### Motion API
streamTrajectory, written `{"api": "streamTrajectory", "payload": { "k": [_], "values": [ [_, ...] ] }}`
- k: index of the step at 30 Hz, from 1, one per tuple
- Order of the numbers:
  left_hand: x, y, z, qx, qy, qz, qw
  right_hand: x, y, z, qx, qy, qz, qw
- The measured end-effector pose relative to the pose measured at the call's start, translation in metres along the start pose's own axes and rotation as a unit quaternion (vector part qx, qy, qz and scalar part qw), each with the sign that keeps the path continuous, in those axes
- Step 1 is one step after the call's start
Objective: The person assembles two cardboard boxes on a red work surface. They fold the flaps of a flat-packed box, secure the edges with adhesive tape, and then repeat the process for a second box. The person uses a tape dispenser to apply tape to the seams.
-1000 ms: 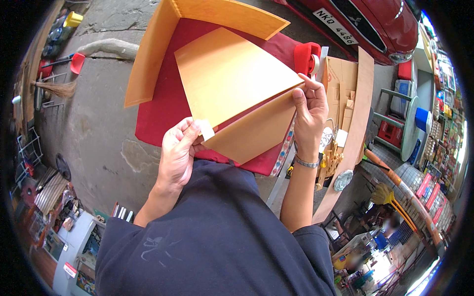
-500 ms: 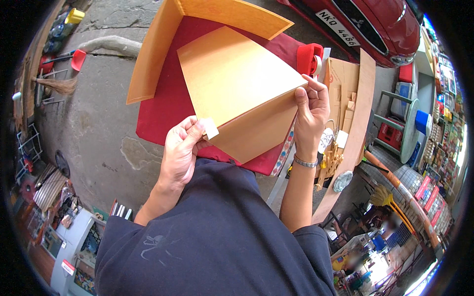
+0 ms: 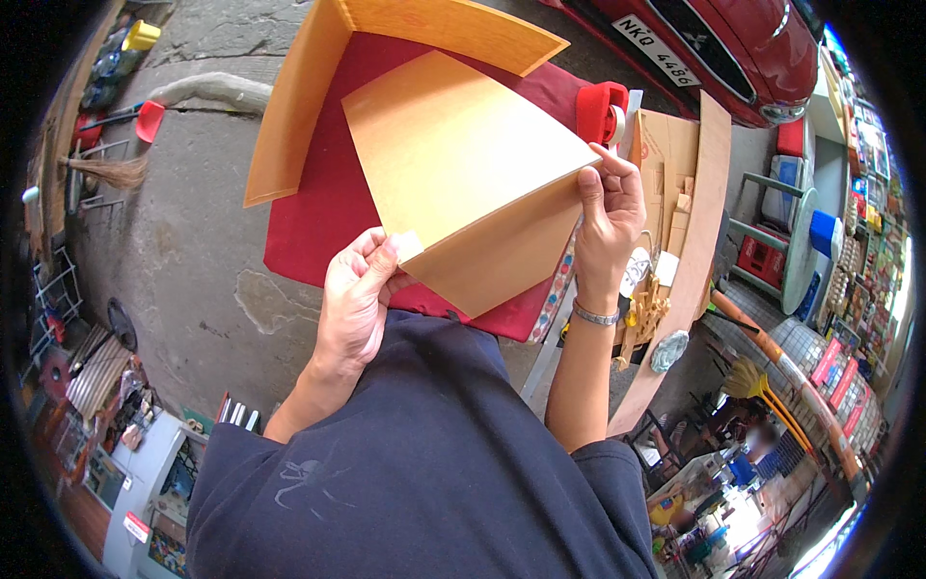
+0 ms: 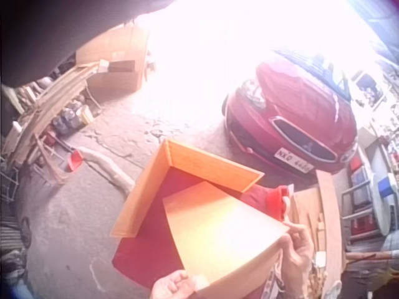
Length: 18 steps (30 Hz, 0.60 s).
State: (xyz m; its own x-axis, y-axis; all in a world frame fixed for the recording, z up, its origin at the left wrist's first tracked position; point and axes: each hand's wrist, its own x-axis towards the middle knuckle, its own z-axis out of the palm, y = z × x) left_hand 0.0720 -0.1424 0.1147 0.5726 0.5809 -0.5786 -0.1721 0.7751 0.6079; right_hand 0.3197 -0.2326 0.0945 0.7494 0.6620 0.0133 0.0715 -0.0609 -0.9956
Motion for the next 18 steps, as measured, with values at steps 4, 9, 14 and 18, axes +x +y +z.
{"api": "streamTrajectory", "payload": {
  "k": [4, 9, 14, 18],
  "values": [
    [-0.001, 0.0, 0.0, -0.016, 0.006, -0.006, 1.0, -0.001, -0.001, 0.0, -0.016, -0.004, -0.009, 1.0],
    [-0.003, 0.001, 0.009, -0.06, 0.04, 0.024, 0.997, 0.0, -0.006, 0.004, -0.003, 0.008, -0.005, 1.0],
    [-0.005, -0.011, 0.008, -0.031, 0.036, 0.097, 0.994, 0.0, -0.006, 0.003, -0.005, 0.007, 0.001, 1.0],
    [-0.001, -0.02, -0.003, -0.052, 0.014, 0.098, 0.994, 0.001, -0.008, 0.004, 0.008, 0.007, 0.013, 1.0]
  ]
}}
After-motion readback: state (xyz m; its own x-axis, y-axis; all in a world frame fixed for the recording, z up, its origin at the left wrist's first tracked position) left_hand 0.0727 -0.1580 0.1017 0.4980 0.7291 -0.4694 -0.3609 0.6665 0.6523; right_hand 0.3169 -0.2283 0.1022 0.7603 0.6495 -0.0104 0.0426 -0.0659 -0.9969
